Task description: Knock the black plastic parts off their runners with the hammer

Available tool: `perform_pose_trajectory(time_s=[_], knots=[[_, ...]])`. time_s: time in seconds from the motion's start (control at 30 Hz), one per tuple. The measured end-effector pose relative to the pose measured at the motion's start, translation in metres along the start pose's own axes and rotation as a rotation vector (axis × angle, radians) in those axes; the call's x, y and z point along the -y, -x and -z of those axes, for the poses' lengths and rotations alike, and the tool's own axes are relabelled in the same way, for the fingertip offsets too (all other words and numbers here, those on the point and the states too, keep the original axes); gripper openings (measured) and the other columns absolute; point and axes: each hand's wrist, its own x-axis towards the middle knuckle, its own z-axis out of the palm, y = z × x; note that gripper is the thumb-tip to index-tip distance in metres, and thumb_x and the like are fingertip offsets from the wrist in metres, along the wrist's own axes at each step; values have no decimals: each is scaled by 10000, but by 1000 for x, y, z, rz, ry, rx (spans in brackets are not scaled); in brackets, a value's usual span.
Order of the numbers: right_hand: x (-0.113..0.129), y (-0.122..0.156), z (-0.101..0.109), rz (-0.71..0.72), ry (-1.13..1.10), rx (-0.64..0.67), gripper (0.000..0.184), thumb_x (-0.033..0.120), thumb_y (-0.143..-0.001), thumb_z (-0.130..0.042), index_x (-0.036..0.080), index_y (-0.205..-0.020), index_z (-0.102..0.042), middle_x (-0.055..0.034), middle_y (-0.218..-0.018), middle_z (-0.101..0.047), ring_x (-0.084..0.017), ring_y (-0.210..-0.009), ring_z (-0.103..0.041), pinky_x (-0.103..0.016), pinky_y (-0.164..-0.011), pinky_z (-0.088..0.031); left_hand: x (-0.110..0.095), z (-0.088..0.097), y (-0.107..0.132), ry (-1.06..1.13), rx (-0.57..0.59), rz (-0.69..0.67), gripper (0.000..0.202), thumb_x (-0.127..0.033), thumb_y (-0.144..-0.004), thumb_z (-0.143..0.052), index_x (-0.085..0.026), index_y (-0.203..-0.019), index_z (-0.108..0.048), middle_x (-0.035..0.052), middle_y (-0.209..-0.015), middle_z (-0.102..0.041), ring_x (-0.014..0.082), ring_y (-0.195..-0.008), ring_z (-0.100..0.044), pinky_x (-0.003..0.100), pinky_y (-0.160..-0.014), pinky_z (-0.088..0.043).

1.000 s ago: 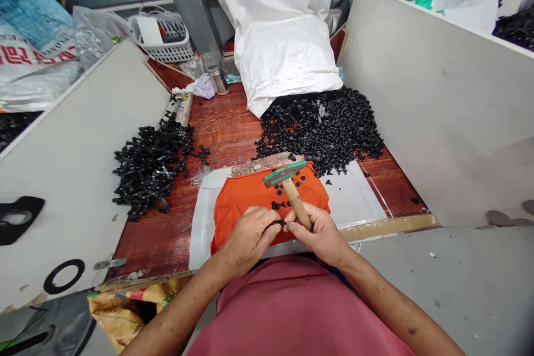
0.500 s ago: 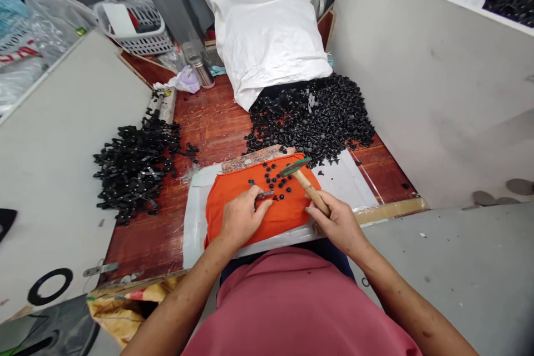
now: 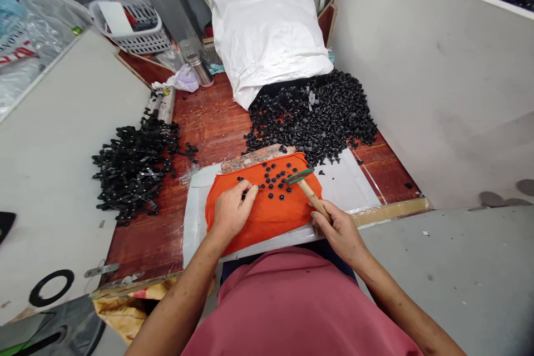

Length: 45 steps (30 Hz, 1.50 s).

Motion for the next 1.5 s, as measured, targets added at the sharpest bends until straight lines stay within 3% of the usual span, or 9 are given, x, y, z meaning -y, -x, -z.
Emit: perform_pose_trajectory(time_s=[0.17,0.63,0.73,0.83,0.97,1.07,1.17,1.37,1.5], knots=[[-6,17,6,22,64,34,291,389,-1060,-429,227,-1161,-649,26,-753,-575,-163,-687,-538,-271,-673,-431,2,-6,5,52,117,-41,331,-422,-1020,-405,-219,-802,-551,-8,-715,-601,165,-698,-579,258,-668,-328],[-13,28,5,8,220,38,349,401,-1054,-442,257,-1291,-655,2,-813,-680,-197,-714,-629,-292,-684,-488,-4,-14,8,-309,125,-42,317,-398,-1062,-400,-238,-873,-599,37,-802,-713,217,-774,-652,299,-707,-329],[-4,28,10,59,274,41,409,371,-1064,-429,273,-1430,-583,-38,-1029,-752,-221,-875,-701,-318,-772,-530,-5,-16,9,-346,118,-33,325,-412,-1062,-399,-244,-886,-614,42,-820,-728,219,-785,-659,299,-701,-330],[14,23,14,215,353,5,513,315,-1072,-409,308,-1585,-417,-73,-1326,-692,-243,-1110,-689,-357,-928,-531,-6,-18,9,-367,112,-18,337,-416,-1063,-393,-243,-897,-630,53,-821,-734,227,-785,-665,305,-705,-332],[35,13,7,313,513,-15,552,275,-1082,-365,319,-1632,-340,-86,-1099,-739,-222,-902,-707,-334,-840,-553,-7,-20,10,-364,91,-22,346,-418,-1060,-400,-233,-899,-644,68,-816,-742,238,-790,-670,316,-728,-339],[34,7,-2,274,698,12,549,264,-1068,-384,313,-1614,-388,-78,-927,-729,-217,-755,-693,-317,-747,-561,-7,-21,10,-367,96,-19,343,-425,-1057,-406,-233,-919,-655,69,-835,-747,231,-792,-668,312,-734,-347],[27,6,-6,293,708,4,559,269,-1069,-369,313,-1627,-359,-75,-936,-729,-221,-754,-695,-315,-726,-570,-6,-21,9,-369,110,-14,348,-434,-1055,-406,-235,-933,-665,70,-840,-749,232,-796,-670,312,-737,-355],[27,3,-12,243,728,54,558,254,-1049,-399,303,-1605,-411,-87,-914,-756,-224,-720,-707,-312,-684,-570,-5,-21,8,-316,113,-11,347,-421,-1044,-410,-232,-917,-672,76,-805,-734,244,-783,-675,323,-747,-378],[30,1,-6,243,465,45,539,310,-1065,-390,305,-1604,-405,-95,-1178,-750,-253,-987,-729,-362,-866,-576,2,-13,4,57,113,35,349,-398,-1007,-434,-219,-845,-686,65,-827,-728,214,-779,-661,293,-703,-406]])
